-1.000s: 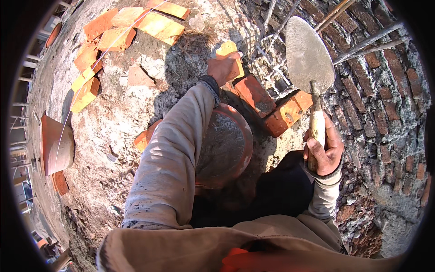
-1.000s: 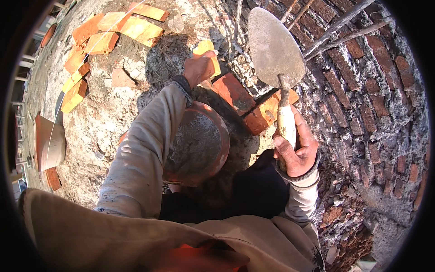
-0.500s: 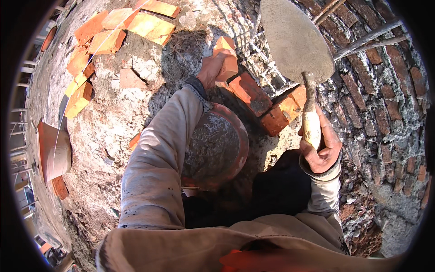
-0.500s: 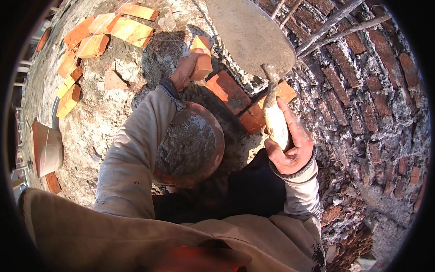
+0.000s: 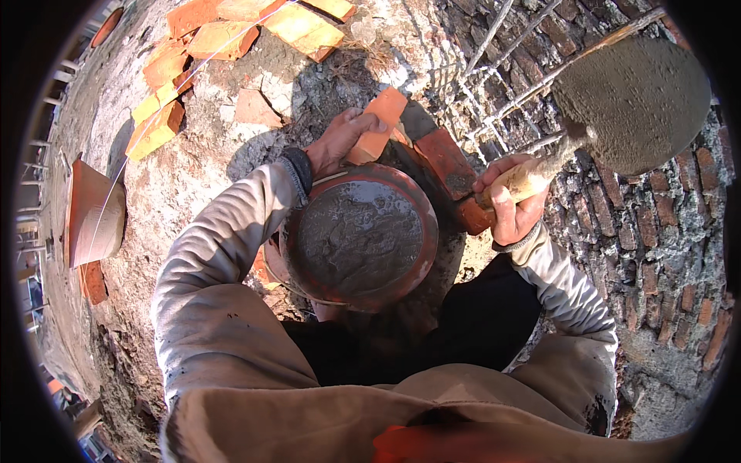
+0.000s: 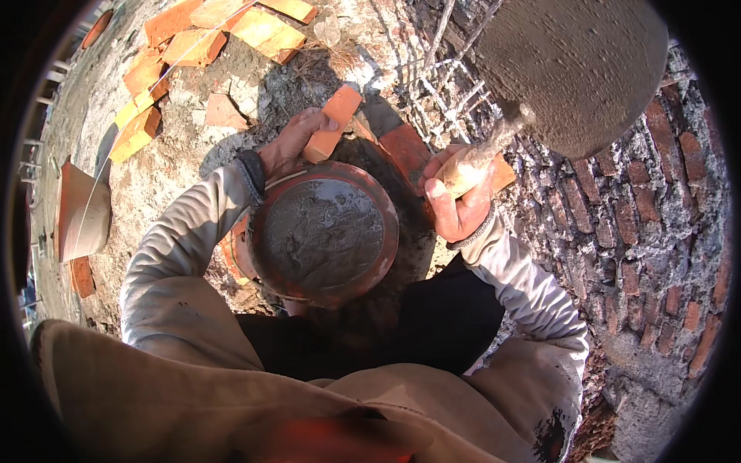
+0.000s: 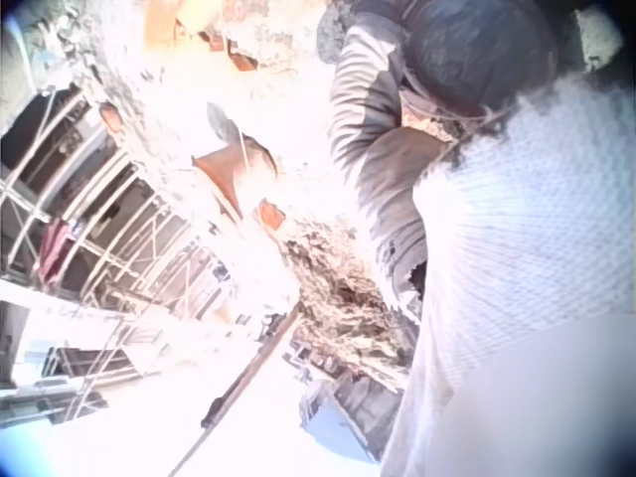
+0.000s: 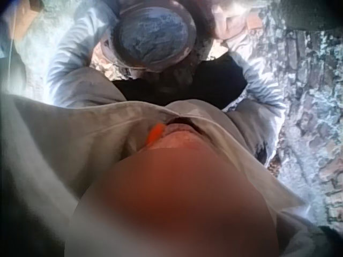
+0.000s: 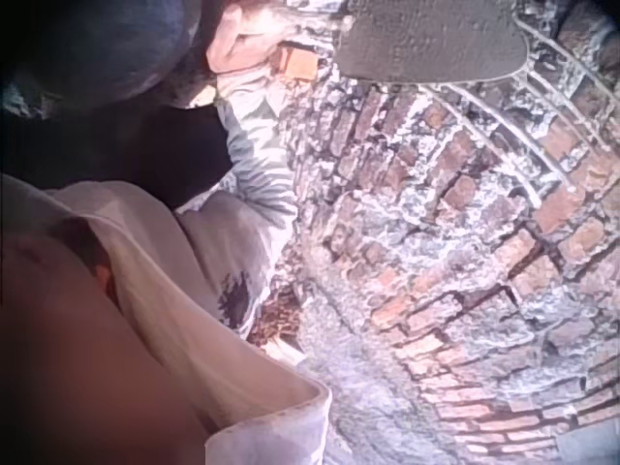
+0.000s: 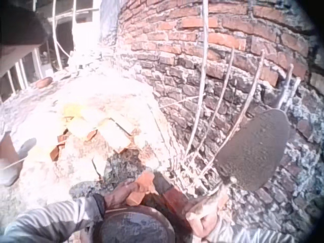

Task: The person scoops mortar from a bucket using a trowel and applies it to bricks, then places them onto a partially built brick wall. They tap the bricks into place and continue the process of adding mortar and laying bricks.

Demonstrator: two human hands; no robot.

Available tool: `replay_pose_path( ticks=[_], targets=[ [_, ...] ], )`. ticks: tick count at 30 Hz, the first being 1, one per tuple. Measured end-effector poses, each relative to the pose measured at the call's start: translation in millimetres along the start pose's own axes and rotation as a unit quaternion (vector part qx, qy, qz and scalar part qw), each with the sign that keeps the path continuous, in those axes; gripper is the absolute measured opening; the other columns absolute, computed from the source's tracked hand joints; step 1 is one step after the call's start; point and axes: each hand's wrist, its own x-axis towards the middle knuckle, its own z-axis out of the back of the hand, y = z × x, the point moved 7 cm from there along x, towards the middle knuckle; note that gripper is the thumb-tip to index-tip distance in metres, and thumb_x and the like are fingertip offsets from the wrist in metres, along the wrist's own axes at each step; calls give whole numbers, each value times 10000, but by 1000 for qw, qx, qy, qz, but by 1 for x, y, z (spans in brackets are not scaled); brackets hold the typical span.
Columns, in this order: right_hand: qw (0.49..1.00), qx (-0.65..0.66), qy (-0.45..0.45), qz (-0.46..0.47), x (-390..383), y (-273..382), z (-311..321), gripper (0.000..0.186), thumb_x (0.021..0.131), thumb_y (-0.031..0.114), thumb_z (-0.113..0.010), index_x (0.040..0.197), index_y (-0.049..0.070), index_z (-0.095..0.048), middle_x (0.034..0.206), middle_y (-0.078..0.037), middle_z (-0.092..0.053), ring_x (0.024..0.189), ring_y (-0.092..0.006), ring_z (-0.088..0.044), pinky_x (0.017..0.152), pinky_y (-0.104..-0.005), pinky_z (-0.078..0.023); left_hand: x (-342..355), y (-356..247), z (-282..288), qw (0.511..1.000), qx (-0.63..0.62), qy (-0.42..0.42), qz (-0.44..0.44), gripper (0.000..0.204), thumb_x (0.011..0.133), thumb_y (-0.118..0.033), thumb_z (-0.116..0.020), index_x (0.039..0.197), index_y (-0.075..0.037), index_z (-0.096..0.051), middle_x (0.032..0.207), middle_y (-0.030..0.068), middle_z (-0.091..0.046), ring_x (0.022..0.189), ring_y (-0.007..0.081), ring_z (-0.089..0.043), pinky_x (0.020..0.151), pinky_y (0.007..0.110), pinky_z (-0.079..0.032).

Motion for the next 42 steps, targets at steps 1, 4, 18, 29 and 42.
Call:
replay_pose_path(
  ticks=[1, 4, 18, 29, 42],
  targets=[
    [995, -96, 22, 31, 3, -12, -10, 469, 880, 142, -631, 1231, -40, -379, 946, -197, -606, 779, -331, -649, 684, -392, -512, -6, -3, 0, 1000, -27, 8, 6, 511, 762, -283, -716, 1149, -11, -521, 925, 71, -601, 763, 174, -631, 657, 326, -548],
    [876, -348, 295, -154, 10, -62, -52, 516, 914, 288, -578, 1300, 4, -385, 939, -289, -599, 886, -501, -603, 760, -500, -491, -31, -8, 5, 995, -94, 9, 24, 430, 780, -319, -685, 1087, -45, -557, 896, 54, -593, 737, 169, -618, 614, 321, -530],
    [953, -267, 146, -12, 22, 13, -74, 455, 899, 244, -620, 1244, -16, -474, 997, -259, -635, 878, -432, -658, 738, -432, -520, -9, -1, 54, 994, 86, -43, -51, 372, 784, -355, -668, 1022, -77, -598, 878, 12, -575, 760, 135, -580, 620, 298, -488],
    [962, -243, -59, 106, 13, 30, -7, 326, 859, 136, -637, 1082, -37, -475, 820, -151, -604, 691, -267, -604, 630, -363, -478, 27, -39, 2, 992, -26, 95, -82, 376, 816, -376, -629, 1070, -102, -588, 888, 39, -607, 751, 169, -610, 634, 324, -513],
    [934, -342, -3, -102, 7, 23, 8, 437, 935, 293, -590, 1220, -18, -474, 872, -209, -632, 808, -381, -660, 724, -385, -506, 98, -46, -23, 978, -78, 137, -138, 395, 837, -251, -620, 1173, -57, -543, 976, 59, -640, 814, 169, -650, 705, 321, -549]
  ],
)
